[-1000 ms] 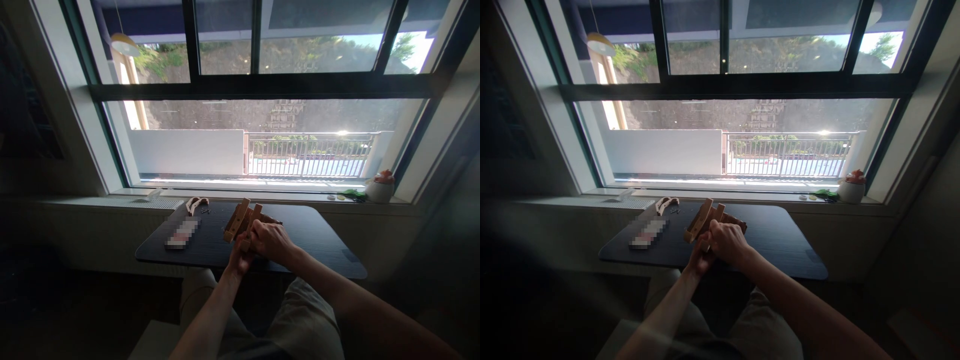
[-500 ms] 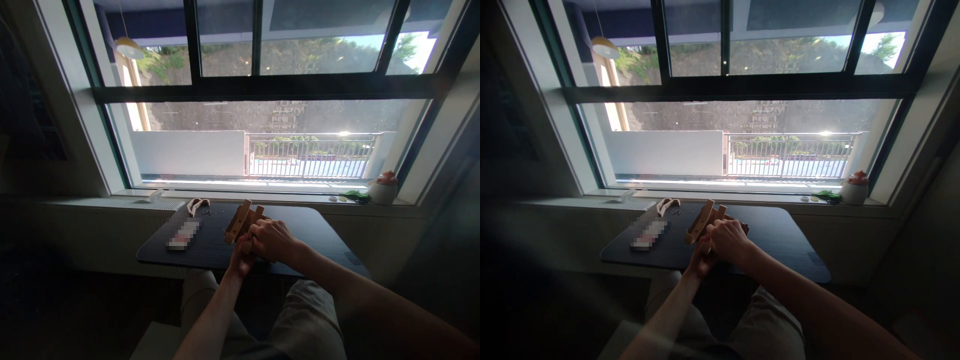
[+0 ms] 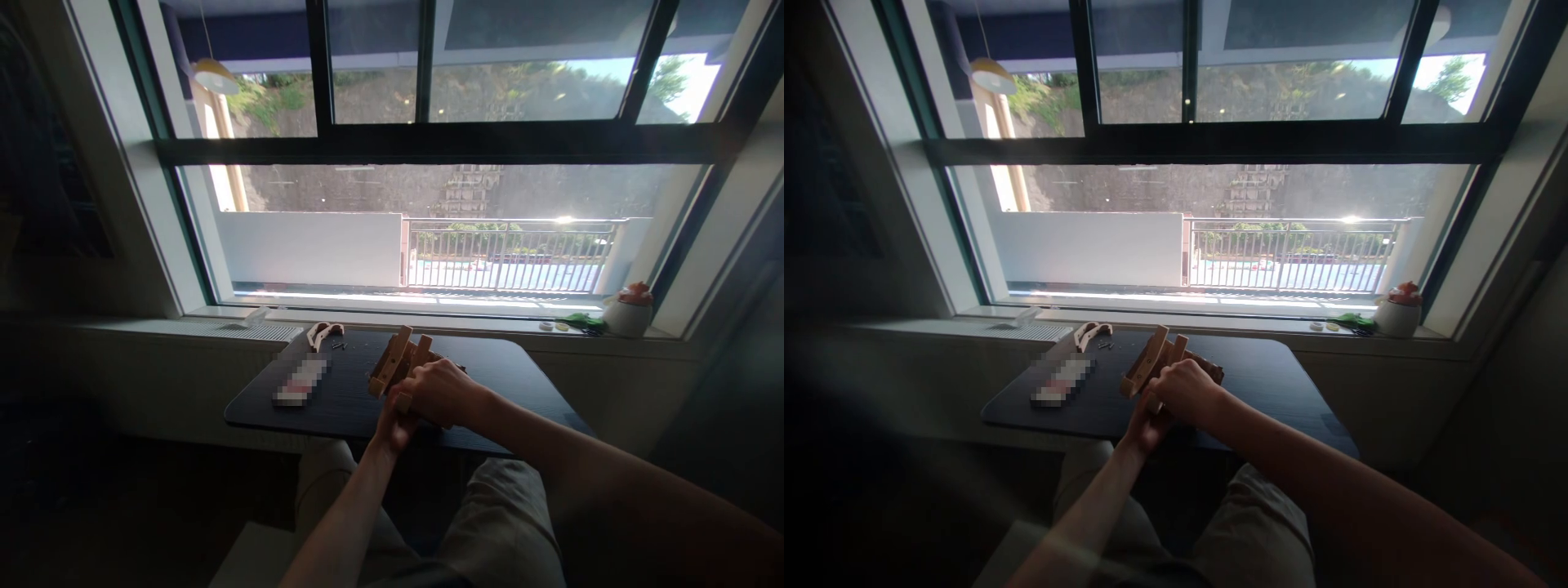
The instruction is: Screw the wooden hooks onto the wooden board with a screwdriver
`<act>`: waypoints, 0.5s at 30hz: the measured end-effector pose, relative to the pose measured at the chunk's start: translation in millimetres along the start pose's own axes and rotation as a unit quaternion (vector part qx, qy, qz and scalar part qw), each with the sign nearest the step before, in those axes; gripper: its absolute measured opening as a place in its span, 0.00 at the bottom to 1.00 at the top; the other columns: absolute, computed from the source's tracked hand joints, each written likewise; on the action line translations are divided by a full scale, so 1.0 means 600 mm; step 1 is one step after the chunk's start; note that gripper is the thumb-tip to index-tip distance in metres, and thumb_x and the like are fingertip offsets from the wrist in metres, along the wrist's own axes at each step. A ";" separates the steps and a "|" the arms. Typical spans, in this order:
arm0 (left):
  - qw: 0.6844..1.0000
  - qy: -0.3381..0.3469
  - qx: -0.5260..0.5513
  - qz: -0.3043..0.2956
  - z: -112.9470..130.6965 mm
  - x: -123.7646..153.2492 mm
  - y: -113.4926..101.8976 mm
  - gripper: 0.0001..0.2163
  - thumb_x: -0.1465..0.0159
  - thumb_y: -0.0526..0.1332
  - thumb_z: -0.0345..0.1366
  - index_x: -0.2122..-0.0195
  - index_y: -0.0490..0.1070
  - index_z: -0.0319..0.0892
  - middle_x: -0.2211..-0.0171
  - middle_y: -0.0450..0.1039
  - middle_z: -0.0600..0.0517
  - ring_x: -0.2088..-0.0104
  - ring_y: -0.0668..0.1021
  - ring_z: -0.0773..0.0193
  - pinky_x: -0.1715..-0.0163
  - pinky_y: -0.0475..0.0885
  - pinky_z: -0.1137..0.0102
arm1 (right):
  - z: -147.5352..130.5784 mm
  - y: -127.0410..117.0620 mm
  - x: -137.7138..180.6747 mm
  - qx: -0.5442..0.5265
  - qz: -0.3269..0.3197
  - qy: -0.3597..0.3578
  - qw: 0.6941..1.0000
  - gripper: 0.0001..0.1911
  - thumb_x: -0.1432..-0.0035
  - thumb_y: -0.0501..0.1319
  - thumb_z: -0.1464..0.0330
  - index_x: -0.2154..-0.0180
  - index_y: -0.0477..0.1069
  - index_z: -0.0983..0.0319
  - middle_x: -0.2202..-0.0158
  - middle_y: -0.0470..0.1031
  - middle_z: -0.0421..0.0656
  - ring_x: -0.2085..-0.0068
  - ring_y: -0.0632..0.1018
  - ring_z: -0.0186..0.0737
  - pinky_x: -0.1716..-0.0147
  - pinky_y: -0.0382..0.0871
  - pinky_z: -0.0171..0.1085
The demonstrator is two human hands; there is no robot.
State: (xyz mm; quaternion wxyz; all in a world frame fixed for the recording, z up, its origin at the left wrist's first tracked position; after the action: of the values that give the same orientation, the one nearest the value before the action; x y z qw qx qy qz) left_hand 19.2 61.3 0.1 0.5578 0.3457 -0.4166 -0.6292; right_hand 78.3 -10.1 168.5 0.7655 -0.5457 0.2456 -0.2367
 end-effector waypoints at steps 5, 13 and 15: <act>1.000 0.001 0.001 -0.008 0.000 0.004 0.005 0.04 0.44 0.63 0.35 0.72 0.72 0.40 0.75 0.72 0.54 0.72 0.74 0.66 0.70 0.71 0.71 | 0.007 0.005 0.003 -0.021 0.016 0.026 0.999 0.11 0.41 0.53 0.68 0.64 0.72 0.63 0.68 0.77 0.47 0.66 0.77 0.43 0.68 0.62 0.37; 1.000 -0.005 0.003 -0.011 0.001 0.007 0.010 0.04 0.44 0.63 0.34 0.69 0.72 0.39 0.73 0.74 0.53 0.71 0.76 0.66 0.68 0.72 0.72 | 0.018 0.034 0.011 -0.051 0.035 0.175 0.983 0.11 0.40 0.50 0.66 0.65 0.70 0.61 0.67 0.77 0.46 0.65 0.77 0.45 0.69 0.62 0.37; 1.000 -0.007 0.003 -0.008 0.001 0.007 0.011 0.04 0.45 0.63 0.33 0.70 0.72 0.39 0.73 0.74 0.53 0.70 0.77 0.66 0.68 0.72 0.72 | 0.016 0.037 0.014 -0.053 0.037 0.203 0.977 0.11 0.39 0.49 0.66 0.64 0.69 0.61 0.66 0.77 0.46 0.64 0.78 0.45 0.70 0.61 0.37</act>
State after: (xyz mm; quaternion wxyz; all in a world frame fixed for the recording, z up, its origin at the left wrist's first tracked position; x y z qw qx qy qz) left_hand 20.6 56.9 6.3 0.5490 0.3459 -0.4197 -0.6347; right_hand 93.0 -1.9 149.1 0.6778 -0.5163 0.4284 -0.3007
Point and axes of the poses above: each hand's wrist, its own x-axis away from the middle knuckle, its own y-axis out of the palm, z = x × y, the point moved 5 cm from there along -x, towards the middle knuckle
